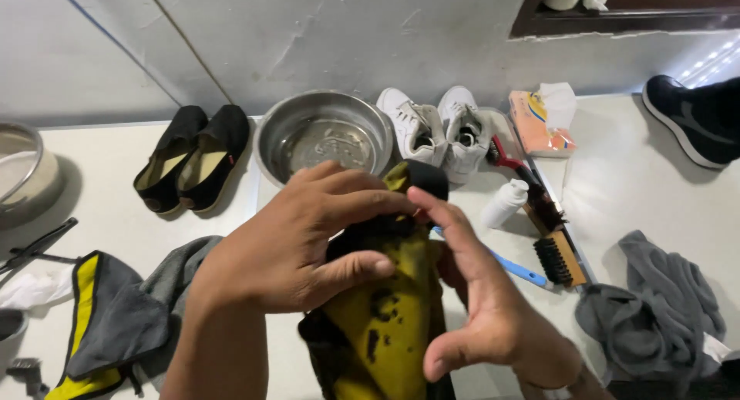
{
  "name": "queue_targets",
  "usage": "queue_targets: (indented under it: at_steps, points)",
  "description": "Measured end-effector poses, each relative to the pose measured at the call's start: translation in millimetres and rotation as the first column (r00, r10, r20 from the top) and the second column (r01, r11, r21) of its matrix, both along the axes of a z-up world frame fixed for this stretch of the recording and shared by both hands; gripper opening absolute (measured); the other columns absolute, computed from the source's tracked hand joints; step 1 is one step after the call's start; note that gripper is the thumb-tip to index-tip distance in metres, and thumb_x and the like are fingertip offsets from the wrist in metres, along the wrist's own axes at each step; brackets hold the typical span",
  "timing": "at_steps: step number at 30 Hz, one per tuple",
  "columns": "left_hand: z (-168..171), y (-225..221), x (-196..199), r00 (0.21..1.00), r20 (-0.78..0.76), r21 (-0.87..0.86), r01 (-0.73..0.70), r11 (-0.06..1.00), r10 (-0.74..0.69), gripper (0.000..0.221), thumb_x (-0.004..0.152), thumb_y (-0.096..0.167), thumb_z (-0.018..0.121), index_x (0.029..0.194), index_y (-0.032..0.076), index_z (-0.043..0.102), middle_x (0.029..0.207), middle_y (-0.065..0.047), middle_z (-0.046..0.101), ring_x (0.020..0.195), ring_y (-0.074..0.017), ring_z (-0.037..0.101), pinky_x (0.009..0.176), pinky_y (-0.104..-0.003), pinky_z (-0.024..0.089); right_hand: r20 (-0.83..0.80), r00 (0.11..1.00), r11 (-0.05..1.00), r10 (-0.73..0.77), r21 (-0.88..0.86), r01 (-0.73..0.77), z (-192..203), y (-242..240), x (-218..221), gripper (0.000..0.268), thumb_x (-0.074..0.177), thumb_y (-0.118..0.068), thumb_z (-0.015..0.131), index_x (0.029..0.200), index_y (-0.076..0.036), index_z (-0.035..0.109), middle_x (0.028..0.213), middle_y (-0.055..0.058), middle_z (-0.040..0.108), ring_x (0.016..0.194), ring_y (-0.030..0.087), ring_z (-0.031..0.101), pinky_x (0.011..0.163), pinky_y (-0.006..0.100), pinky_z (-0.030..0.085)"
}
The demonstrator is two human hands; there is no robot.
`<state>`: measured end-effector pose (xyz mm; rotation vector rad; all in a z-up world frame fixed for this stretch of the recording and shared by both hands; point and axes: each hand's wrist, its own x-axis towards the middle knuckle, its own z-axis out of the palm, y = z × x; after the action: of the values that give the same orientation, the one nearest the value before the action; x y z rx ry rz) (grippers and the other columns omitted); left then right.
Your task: Scrubbing and wiping a yellow bag clean using a brush, cleaning solution, and a cloth.
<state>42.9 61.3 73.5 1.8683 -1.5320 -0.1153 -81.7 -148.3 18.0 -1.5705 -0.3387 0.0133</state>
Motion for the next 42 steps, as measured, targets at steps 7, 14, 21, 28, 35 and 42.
queue_targets:
  at_steps: [7,14,21,28,35,42]
  points:
    - [-14.8,-20.4,10.8,0.968,-0.214,-0.142,0.100,0.985,-0.129,0.041,0.097,0.044,0.046,0.101,0.009,0.066,0.096,-0.004,0.069,0.097,-0.0223,0.056,0.092,-0.036,0.044,0.102,0.965,0.970,-0.241,0.071,0.234,-19.9,26.8,-31.9,0.116,0.086,-0.071,0.075,0.159,0.001,0.020,0.150,0.016,0.047,0.097,0.015,0.054,0.084,0.028,0.045]
    - [-42.1,-38.2,27.9,0.849,-0.409,-0.223,0.262,0.939,-0.334,0.034,0.101,0.037,0.052,0.103,0.007,0.069,0.100,-0.007,0.071,0.098,-0.0228,0.066,0.091,-0.035,0.052,0.291,0.491,0.541,-0.821,0.122,0.832,-94.3,-58.6,-25.3,0.058,0.075,0.008,0.063,0.129,0.019,0.047,0.109,0.028,0.059,0.102,0.032,0.060,0.122,0.043,0.046]
    - [-66.4,-44.0,39.2,0.684,-0.528,-0.309,0.397,0.864,-0.503,0.037,0.106,0.037,0.053,0.120,0.005,0.066,0.115,-0.011,0.067,0.111,-0.0256,0.066,0.107,-0.037,0.051,0.157,0.572,0.442,-0.805,-0.484,0.755,-119.4,-112.7,43.4,0.108,0.075,-0.006,0.082,0.157,0.001,0.012,0.151,0.027,0.032,0.138,0.038,0.041,0.113,0.042,0.039]
    - [-77.5,-37.3,49.4,0.600,-0.523,-0.403,0.452,0.796,-0.605,0.035,0.111,0.039,0.052,0.128,0.011,0.066,0.129,-0.007,0.066,0.125,-0.0250,0.065,0.121,-0.041,0.049,0.131,0.467,0.309,-0.874,-0.592,0.745,-141.7,-121.5,64.6,0.073,0.084,-0.018,0.077,0.148,-0.008,0.043,0.133,0.019,0.058,0.117,0.037,0.058,0.097,0.047,0.043]
    - [-83.6,-36.9,54.5,0.579,-0.483,-0.449,0.481,0.753,-0.657,0.027,0.116,0.032,0.050,0.124,0.016,0.070,0.128,-0.003,0.070,0.125,-0.0202,0.070,0.140,-0.040,0.035,0.400,0.643,0.630,-0.653,-0.184,0.754,-83.8,-90.8,37.4,0.065,0.099,0.018,0.035,0.156,-0.002,0.010,0.083,0.040,0.051,0.070,0.043,0.056,0.090,0.056,0.049]
    - [-82.6,-39.7,54.9,0.574,-0.499,-0.452,0.468,0.760,-0.650,0.024,0.113,0.030,0.050,0.116,0.016,0.069,0.119,-0.003,0.070,0.118,-0.0203,0.070,0.139,-0.041,0.032,0.155,0.604,0.460,-0.782,-0.510,0.727,-2.3,-43.2,-24.7,0.020,0.076,0.003,0.065,0.094,0.003,0.057,0.082,0.016,0.066,0.054,0.021,0.051,0.057,0.027,0.037]
